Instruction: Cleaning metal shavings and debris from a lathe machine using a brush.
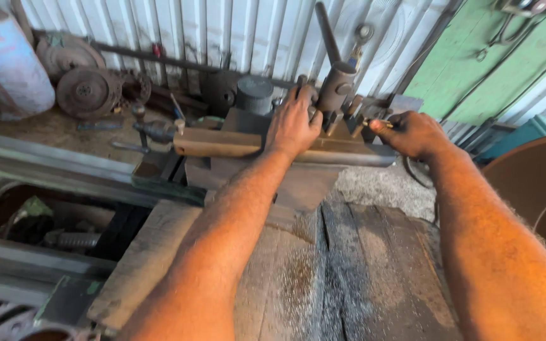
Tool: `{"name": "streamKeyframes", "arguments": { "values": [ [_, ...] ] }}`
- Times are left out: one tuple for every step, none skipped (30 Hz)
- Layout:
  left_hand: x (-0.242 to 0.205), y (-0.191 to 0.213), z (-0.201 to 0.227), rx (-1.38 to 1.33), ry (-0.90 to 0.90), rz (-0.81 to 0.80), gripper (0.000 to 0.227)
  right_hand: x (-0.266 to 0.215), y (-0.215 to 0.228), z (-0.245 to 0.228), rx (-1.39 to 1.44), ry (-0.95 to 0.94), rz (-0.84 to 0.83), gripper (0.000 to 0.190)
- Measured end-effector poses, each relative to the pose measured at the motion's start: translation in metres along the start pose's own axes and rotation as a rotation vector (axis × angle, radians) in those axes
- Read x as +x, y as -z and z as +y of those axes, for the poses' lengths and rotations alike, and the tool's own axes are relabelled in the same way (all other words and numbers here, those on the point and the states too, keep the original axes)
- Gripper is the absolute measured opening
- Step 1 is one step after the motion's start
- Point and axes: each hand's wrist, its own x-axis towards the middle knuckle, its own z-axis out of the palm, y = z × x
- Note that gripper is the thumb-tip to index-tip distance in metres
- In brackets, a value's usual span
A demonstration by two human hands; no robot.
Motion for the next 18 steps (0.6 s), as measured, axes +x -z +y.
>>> {"name": "streamKeyframes", "arguments": {
  "values": [
    [0.009, -0.011, -0.004, 0.005, -0.095, 0.064, 0.036, 0.008, -0.003, 0.010, 0.002, 0.050, 0.052, 0.084],
    [0.016, -0.021, -0.007, 0.010, -0.190, 0.128, 0.039, 0.014, -0.006, 0.021, 0.001, 0.099, 0.103, 0.085],
    [0.009, -0.021, -0.012, 0.018, -0.194, 0.122, 0.039, 0.002, -0.004, 0.011, 0.012, 0.099, 0.103, 0.085],
    [0.004, -0.021, -0.017, 0.027, -0.144, 0.109, 0.045, -0.008, -0.001, 0.001, -0.002, 0.015, 0.093, 0.086],
    [-0.004, -0.026, -0.022, 0.032, -0.073, 0.092, 0.050, -0.016, 0.003, -0.007, -0.028, -0.067, 0.061, 0.088],
    [-0.013, -0.023, -0.022, 0.036, -0.055, 0.082, 0.050, -0.022, -0.009, -0.004, -0.028, -0.065, 0.040, 0.088],
    [0.001, -0.020, -0.017, 0.035, -0.089, 0.121, 0.050, -0.015, -0.004, -0.003, -0.017, -0.010, 0.057, 0.085],
    [0.017, -0.017, -0.012, 0.033, -0.124, 0.161, 0.050, -0.006, 0.002, -0.001, -0.006, 0.044, 0.073, 0.083],
    [0.011, -0.012, -0.006, 0.035, -0.105, 0.165, 0.050, 0.002, -0.003, 0.009, -0.015, 0.054, 0.059, 0.083],
    [0.005, -0.008, 0.001, 0.008, -0.063, 0.115, 0.046, 0.009, -0.010, 0.019, -0.064, 0.016, 0.065, 0.089],
    [0.001, -0.003, 0.006, -0.021, -0.027, 0.072, 0.042, 0.019, -0.016, 0.028, -0.115, -0.019, 0.079, 0.096],
    [0.005, -0.003, 0.006, -0.021, -0.014, 0.082, 0.042, 0.012, -0.002, 0.015, -0.124, -0.007, 0.073, 0.096],
    [-0.001, -0.006, 0.005, -0.014, -0.050, 0.118, 0.037, -0.001, 0.006, 0.005, -0.108, 0.002, 0.044, 0.089],
    [-0.007, -0.009, 0.004, -0.006, -0.086, 0.153, 0.031, -0.013, 0.012, -0.005, -0.092, 0.010, 0.015, 0.082],
    [-0.004, -0.005, 0.007, -0.008, -0.079, 0.152, 0.031, -0.013, 0.014, -0.007, -0.096, 0.012, 0.009, 0.082],
    [-0.001, -0.001, 0.009, -0.019, -0.068, 0.129, 0.032, -0.012, 0.014, -0.008, -0.108, -0.001, 0.007, 0.082],
    [-0.002, 0.002, 0.013, -0.034, -0.055, 0.102, 0.032, -0.016, 0.013, -0.007, -0.122, -0.019, 0.001, 0.081],
    [-0.003, 0.000, 0.015, -0.040, -0.045, 0.097, 0.032, -0.018, 0.014, -0.005, -0.128, -0.023, -0.010, 0.081]
  ]
}}
